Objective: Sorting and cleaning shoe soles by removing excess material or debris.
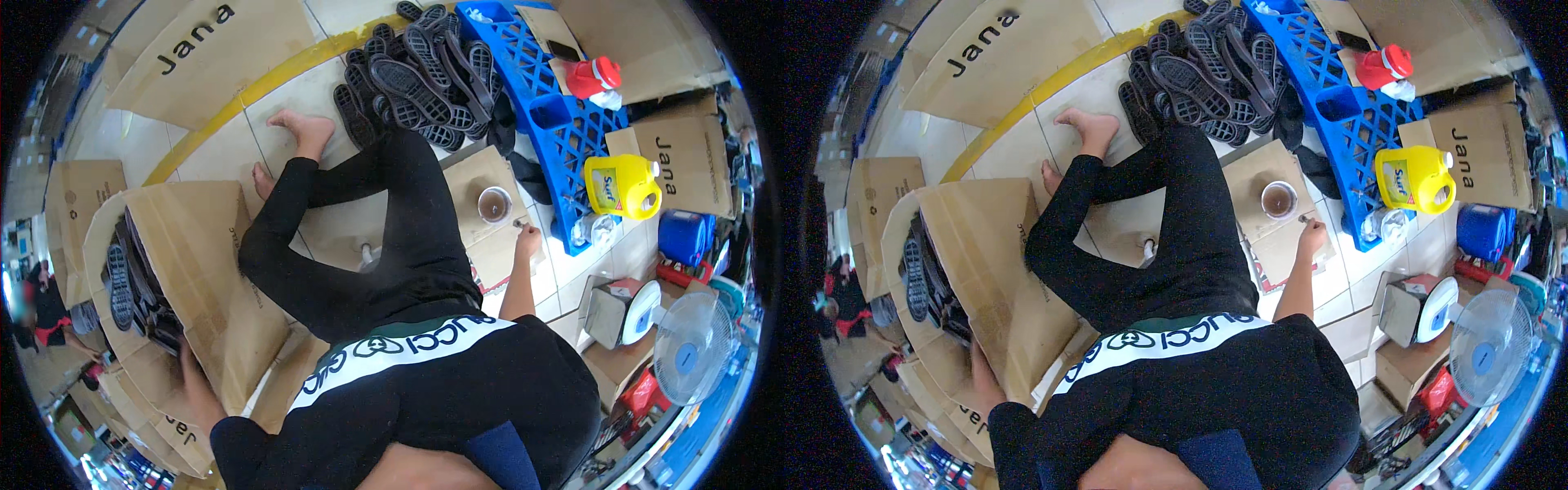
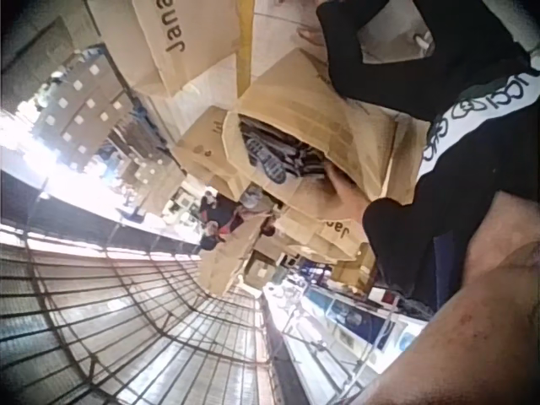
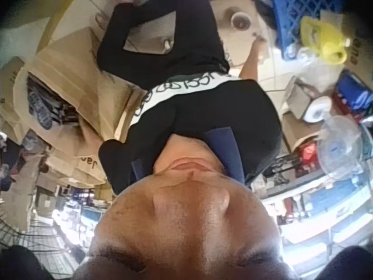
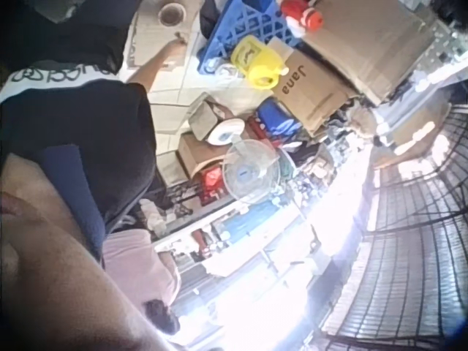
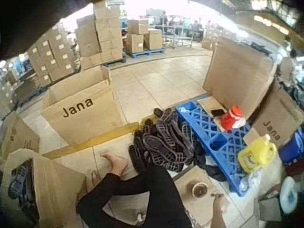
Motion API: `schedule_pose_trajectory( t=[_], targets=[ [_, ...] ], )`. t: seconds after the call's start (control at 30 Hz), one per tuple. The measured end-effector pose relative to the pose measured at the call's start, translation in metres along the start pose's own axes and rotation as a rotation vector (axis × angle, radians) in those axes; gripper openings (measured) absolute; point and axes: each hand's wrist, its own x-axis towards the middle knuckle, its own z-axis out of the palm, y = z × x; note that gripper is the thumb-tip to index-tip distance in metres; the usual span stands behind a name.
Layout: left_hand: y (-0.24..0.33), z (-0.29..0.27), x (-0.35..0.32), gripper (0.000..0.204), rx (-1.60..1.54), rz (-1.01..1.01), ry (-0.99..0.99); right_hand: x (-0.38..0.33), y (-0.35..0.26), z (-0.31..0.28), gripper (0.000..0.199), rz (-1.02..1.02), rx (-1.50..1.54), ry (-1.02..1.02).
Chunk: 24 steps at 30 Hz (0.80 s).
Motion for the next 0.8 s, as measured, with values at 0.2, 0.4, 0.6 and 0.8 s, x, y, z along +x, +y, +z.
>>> schedule_pose_trajectory(
  t=[0.2, 0.4, 0.6, 0.8],
  targets=[
    [-0.009, 0.034, -0.049, 0.079, -0.120, -0.310, -0.639, 0.010, 0.028, 0.017, 0.022, -0.043, 0.323, -0.272],
    [0.192, 0.000, -0.042, 0.107, 0.427, -0.622, -0.998, 0.046, 0.093, -0.001, 0.027, 0.213, 0.351, -0.159],
    [0.225, -0.103, -0.077, 0.059, 0.739, -0.141, -0.899, 0.029, 0.025, -0.027, 0.031, 0.146, 0.401, -0.227],
    [0.269, -0.144, -0.071, 0.041, 0.262, -0.348, -0.623, 0.021, -0.030, -0.040, 0.033, 0.089, 0.442, -0.227]
  ],
)
